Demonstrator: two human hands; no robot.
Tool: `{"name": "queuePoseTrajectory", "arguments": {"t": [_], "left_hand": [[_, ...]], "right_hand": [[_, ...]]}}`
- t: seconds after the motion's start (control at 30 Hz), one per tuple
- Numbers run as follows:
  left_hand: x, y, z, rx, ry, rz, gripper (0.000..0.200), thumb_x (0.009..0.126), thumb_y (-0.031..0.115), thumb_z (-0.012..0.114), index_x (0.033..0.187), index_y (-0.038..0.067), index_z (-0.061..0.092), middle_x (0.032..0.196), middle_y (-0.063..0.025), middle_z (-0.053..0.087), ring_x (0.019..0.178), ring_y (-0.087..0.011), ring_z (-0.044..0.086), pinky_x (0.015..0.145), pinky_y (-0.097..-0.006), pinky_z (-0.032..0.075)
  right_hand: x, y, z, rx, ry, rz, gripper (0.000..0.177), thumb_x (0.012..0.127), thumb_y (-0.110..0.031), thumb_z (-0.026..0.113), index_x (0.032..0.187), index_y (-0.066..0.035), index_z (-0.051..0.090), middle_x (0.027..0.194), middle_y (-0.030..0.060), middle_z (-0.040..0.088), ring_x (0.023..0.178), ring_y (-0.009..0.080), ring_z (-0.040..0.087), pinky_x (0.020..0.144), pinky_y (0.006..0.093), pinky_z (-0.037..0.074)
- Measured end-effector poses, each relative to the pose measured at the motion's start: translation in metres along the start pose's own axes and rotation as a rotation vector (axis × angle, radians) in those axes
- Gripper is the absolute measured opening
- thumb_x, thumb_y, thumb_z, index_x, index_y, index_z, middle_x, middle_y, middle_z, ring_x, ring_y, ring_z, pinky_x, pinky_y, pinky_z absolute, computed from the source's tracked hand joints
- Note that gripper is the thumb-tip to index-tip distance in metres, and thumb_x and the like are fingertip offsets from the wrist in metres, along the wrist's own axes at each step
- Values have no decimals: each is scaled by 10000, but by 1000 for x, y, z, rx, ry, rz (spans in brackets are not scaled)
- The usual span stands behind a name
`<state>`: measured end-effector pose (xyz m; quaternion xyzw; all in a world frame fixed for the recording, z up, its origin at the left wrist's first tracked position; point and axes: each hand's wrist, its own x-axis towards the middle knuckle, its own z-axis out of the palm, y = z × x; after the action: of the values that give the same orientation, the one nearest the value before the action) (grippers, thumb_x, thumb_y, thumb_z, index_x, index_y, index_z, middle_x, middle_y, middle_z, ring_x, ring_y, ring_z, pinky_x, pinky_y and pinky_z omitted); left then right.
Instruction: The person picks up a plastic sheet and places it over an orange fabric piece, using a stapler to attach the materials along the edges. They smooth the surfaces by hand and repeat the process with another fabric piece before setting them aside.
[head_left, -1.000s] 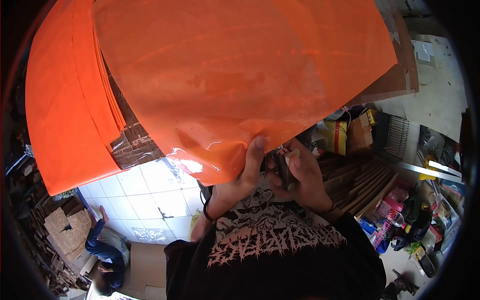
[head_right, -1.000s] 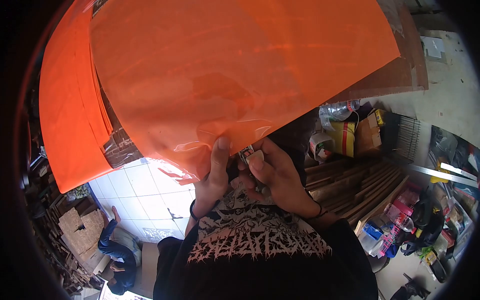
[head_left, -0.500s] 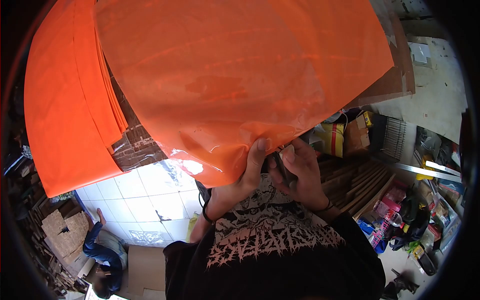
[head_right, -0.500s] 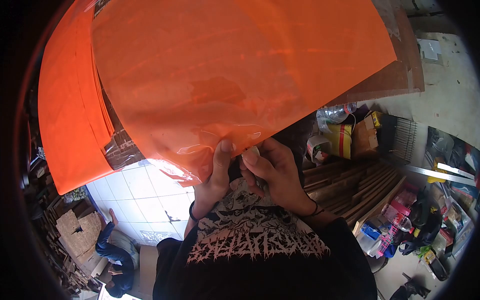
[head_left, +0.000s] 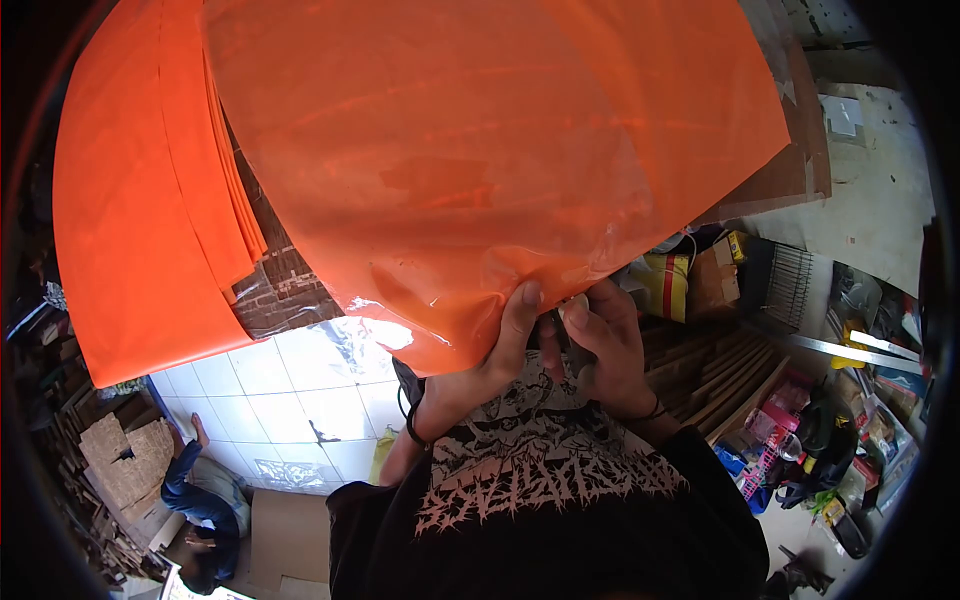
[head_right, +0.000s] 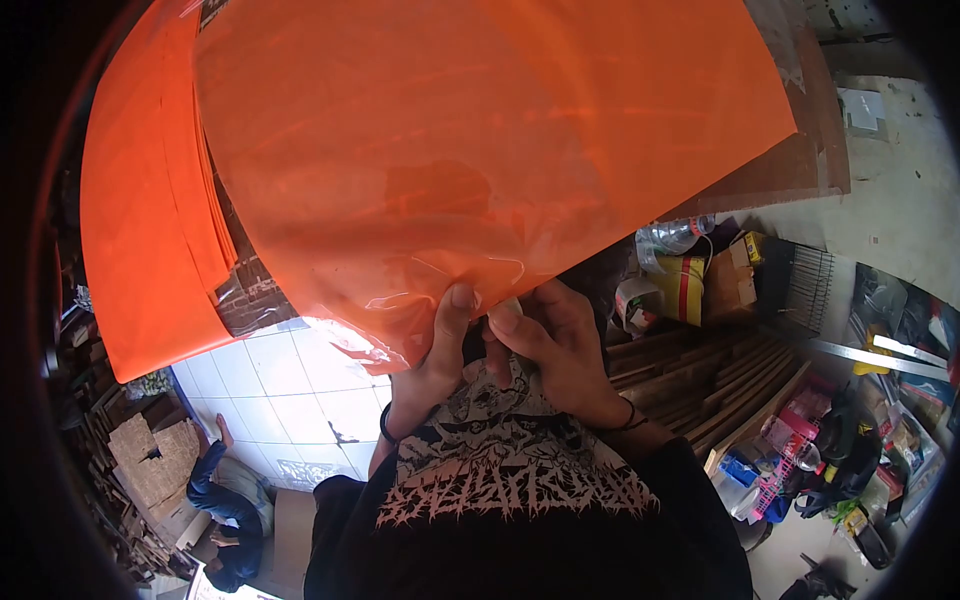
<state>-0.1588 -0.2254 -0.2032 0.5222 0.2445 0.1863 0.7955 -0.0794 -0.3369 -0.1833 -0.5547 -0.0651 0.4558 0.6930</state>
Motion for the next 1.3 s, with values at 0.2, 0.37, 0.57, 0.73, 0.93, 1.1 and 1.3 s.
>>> {"name": "queuePoseTrajectory", "arguments": {"t": [0.2, 0.37, 0.57, 0.73, 0.93, 1.1, 1.3], "left_hand": [[-1, 1, -3, 85, 14, -59, 153, 959, 141, 519, 949, 11, 599, 721, -30, 619, 647, -110, 594, 564, -236, 454], [-21, -19, -19, 69, -120, -63, 136, 940, 138, 546, 934, 21, 616, 852, -56, 625, 781, -138, 578, 673, -256, 457], [-29, 23, -36, 419, -671, 298, 345, 728, 249, 802, 967, 57, 642, 931, -74, 647, 899, -226, 625, 775, -336, 506], [-3, 63, -10, 1557, 10, 508, 678, 651, 285, 830, 1235, 78, 555, 1255, -108, 582, 1270, -282, 459, 1019, -518, 391], [-23, 58, -27, 1027, -413, 598, 287, 711, 232, 772, 944, 77, 710, 847, -84, 689, 811, -211, 658, 770, -410, 506], [-40, 40, -47, 902, 506, 119, 481, 920, 368, 543, 660, -29, 622, 524, -72, 568, 479, -121, 551, 467, -256, 407], [-36, 15, -46, 452, 427, -88, 288, 946, 242, 564, 960, -45, 585, 801, -138, 653, 608, -159, 629, 527, -266, 469]], "right_hand": [[3, 9, -12, -23, -19, -17, 381, 920, -285, 590, 1155, 3, 507, 806, 62, 591, 602, 117, 574, 457, 226, 443], [1, 6, -39, -44, 157, -262, 508, 870, -394, 649, 1163, -25, 457, 830, 57, 589, 574, 71, 544, 389, 170, 356], [5, -11, -59, -228, 409, -335, 311, 899, -292, 630, 999, -43, 472, 841, 96, 625, 529, 66, 541, 361, 148, 308], [9, -16, -64, -105, 457, -341, 221, 946, -247, 559, 957, -43, 476, 845, 120, 652, 561, 107, 601, 352, 158, 301], [8, -29, -72, -82, 440, -315, 230, 954, -254, 545, 862, -59, 466, 932, 196, 686, 636, 207, 693, 325, 173, 302], [4, -42, -80, -85, 388, -284, 213, 933, -218, 584, 871, -37, 489, 868, 200, 689, 551, 207, 672, 318, 183, 310], [2, -86, -109, -233, 505, -448, 170, 905, -158, 626, 916, -33, 511, 760, 129, 670, 499, 143, 607, 363, 193, 346]]}}
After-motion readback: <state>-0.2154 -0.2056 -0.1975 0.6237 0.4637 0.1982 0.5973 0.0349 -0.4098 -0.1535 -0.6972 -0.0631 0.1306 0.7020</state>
